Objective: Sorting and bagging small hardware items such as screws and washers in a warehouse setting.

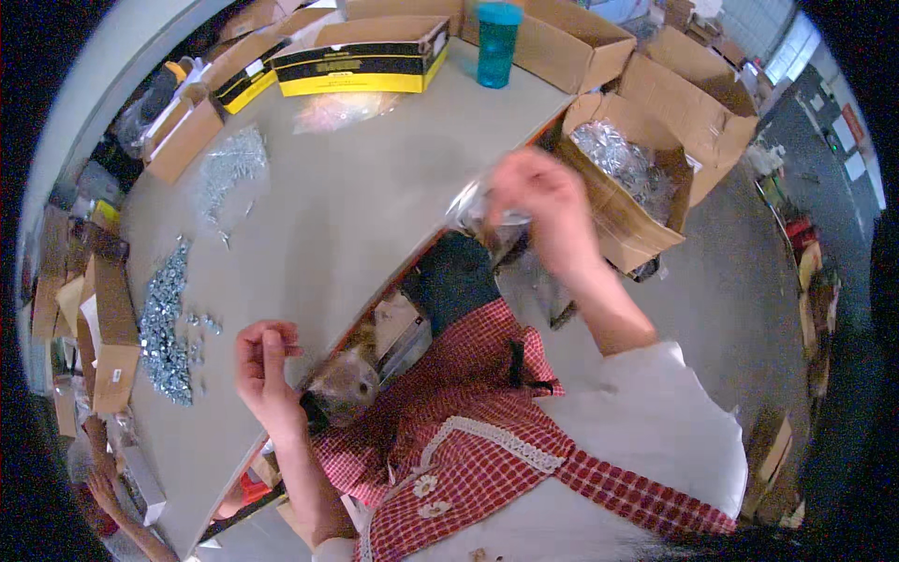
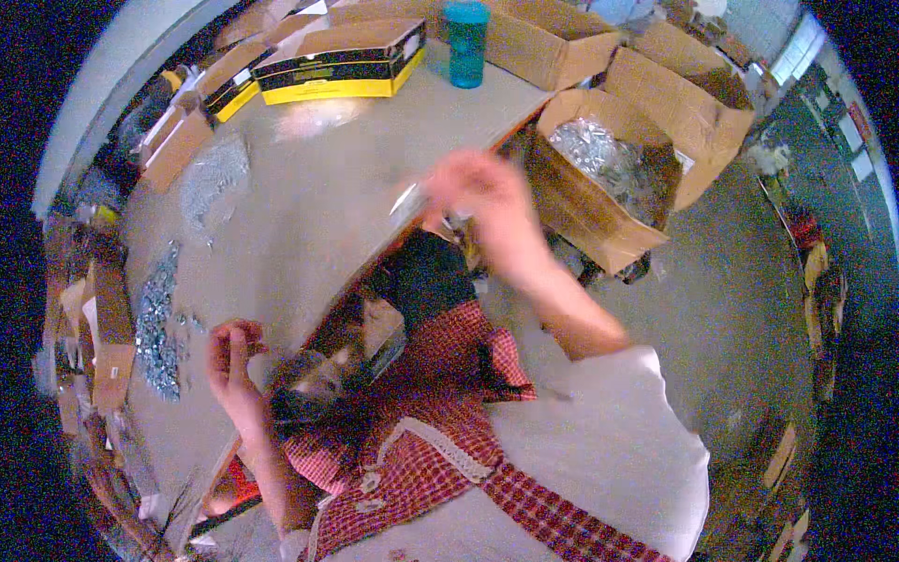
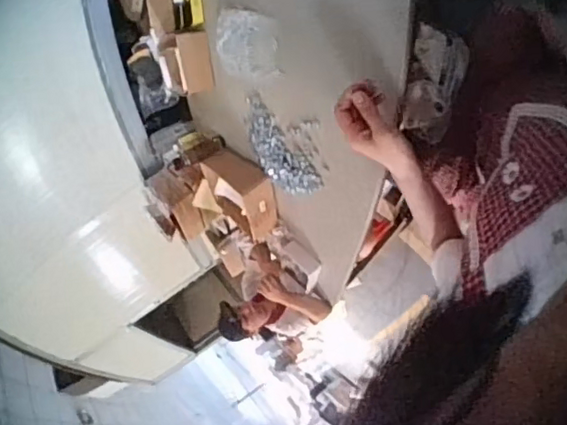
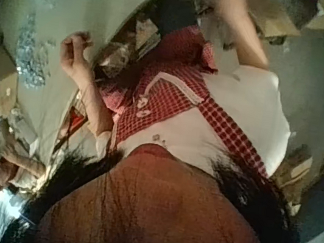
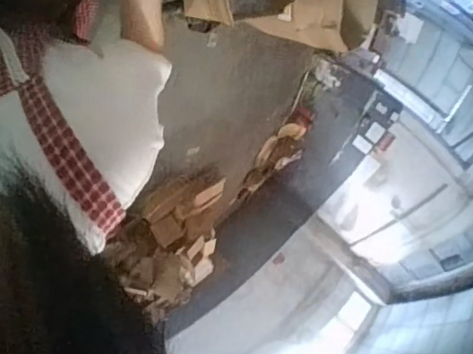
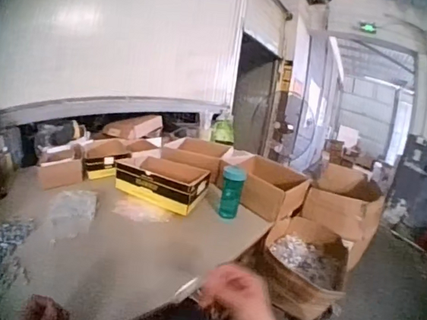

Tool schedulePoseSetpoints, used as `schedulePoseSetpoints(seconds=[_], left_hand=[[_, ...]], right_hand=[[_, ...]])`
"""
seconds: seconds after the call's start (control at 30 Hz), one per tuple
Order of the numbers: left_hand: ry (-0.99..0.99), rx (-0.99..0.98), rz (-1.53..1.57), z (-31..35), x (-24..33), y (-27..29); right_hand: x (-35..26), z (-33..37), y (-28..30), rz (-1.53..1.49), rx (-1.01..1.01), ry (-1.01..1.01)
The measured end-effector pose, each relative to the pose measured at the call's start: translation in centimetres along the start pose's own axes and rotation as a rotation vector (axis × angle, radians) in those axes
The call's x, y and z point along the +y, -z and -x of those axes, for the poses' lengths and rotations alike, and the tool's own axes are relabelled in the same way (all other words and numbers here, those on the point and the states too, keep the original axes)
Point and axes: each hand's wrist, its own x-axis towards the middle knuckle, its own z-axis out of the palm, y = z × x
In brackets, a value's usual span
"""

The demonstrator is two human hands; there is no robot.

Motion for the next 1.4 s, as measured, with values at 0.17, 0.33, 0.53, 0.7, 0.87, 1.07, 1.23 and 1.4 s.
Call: schedulePoseSetpoints(seconds=[0.17,0.33,0.53,0.7,0.87,1.07,1.23,1.4], left_hand=[[-0.024,0.179,-0.11,-0.7,-2.2,3.3],[-0.055,0.05,-0.253,-0.9,-4.6,4.2],[0.033,0.102,-0.372,0.2,-3.0,6.8],[0.028,0.215,-0.451,-0.6,-3.9,11.5],[-0.114,0.304,-0.506,-2.6,-5.5,15.6],[-0.055,0.26,-0.585,-3.2,-4.9,14.8],[-0.186,0.193,-0.683,-3.2,-4.5,13.4],[-0.3,0.246,-0.773,-3.3,-4.2,13.3]], right_hand=[[0.2,-0.5,3.4,-0.013,0.252,0.097],[3.4,-1.4,-3.1,0.156,-0.156,-0.038],[9.3,-5.8,-13.2,0.607,-0.792,0.397],[11.1,-8.1,-21.0,0.744,-0.952,0.671],[11.5,-9.0,-26.3,1.226,-0.875,0.616],[12.5,-9.9,-27.7,1.211,-0.857,0.664],[13.8,-17.4,-25.3,0.907,-0.774,0.689],[14.7,-25.0,-18.6,1.498,-0.251,0.756]])
